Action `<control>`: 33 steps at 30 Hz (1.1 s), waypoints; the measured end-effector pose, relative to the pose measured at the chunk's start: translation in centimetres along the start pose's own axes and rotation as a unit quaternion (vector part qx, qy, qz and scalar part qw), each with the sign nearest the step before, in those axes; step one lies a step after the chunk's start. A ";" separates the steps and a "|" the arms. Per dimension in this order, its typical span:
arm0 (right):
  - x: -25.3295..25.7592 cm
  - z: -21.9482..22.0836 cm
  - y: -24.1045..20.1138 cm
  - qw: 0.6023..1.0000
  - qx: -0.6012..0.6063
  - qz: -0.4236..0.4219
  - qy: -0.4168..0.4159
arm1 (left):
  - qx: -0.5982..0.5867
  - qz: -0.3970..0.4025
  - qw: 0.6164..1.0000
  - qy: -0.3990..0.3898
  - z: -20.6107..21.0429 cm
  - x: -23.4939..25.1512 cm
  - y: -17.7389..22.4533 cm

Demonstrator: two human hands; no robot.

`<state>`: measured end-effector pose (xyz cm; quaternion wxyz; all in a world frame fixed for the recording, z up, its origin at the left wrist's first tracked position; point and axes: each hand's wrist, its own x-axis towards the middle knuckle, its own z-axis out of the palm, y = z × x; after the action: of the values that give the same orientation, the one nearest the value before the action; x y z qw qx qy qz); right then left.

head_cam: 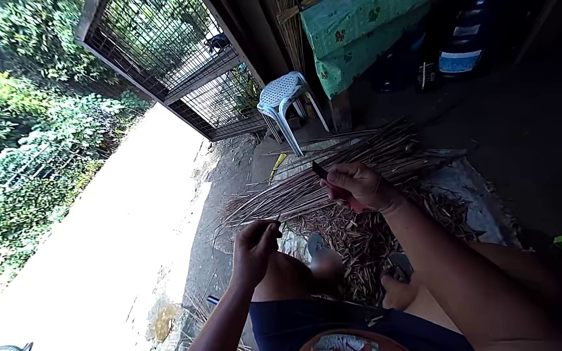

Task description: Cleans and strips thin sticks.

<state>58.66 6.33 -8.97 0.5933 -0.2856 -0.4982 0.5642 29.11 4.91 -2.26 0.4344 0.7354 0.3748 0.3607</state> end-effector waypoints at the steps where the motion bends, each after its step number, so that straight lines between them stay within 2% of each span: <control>1: 0.1 1.1 0.1 1.000 0.001 -0.001 -0.015 | -0.005 -0.009 1.000 0.000 0.1 0.1 0.0; 3: 0.1 3.3 0.4 0.999 -0.013 0.018 -0.049 | -0.013 -0.021 1.000 -0.003 0.6 0.3 0.2; 6: -0.2 5.7 0.4 0.998 -0.004 0.035 -0.056 | -0.033 -0.027 0.999 -0.013 1.6 0.6 0.5; 11: -0.1 6.6 0.5 0.998 -0.029 -0.021 -0.043 | -0.057 -0.038 0.997 -0.040 2.9 0.8 0.5; 16: 0.1 4.4 -0.2 0.995 -0.065 -0.064 0.049 | -0.043 -0.069 0.995 -0.062 2.6 0.1 0.1; 19: 0.4 2.2 -1.1 0.985 -0.039 -0.089 0.140 | 0.000 -0.081 0.995 -0.062 1.2 -1.1 -0.9; 21: 0.5 1.3 -1.5 0.982 -0.024 -0.091 0.165 | 0.019 -0.089 0.994 -0.060 0.2 -1.7 -1.5; 23: 0.4 1.4 -1.7 0.986 -0.026 -0.074 0.148 | 0.019 -0.083 0.995 -0.055 -0.2 -2.1 -1.7; 27: 0.0 3.0 -1.8 0.997 -0.057 -0.028 0.046 | 0.033 -0.046 0.998 -0.034 -0.3 -2.3 -1.3; 33: -0.3 4.5 -1.8 0.999 -0.038 0.003 -0.013 | 0.038 -0.022 0.999 0.000 -1.2 -2.1 -0.6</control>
<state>55.28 4.66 -5.94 0.5737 -0.3020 -0.5258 0.5506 26.98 3.70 -2.81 0.4143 0.7429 0.4044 0.3361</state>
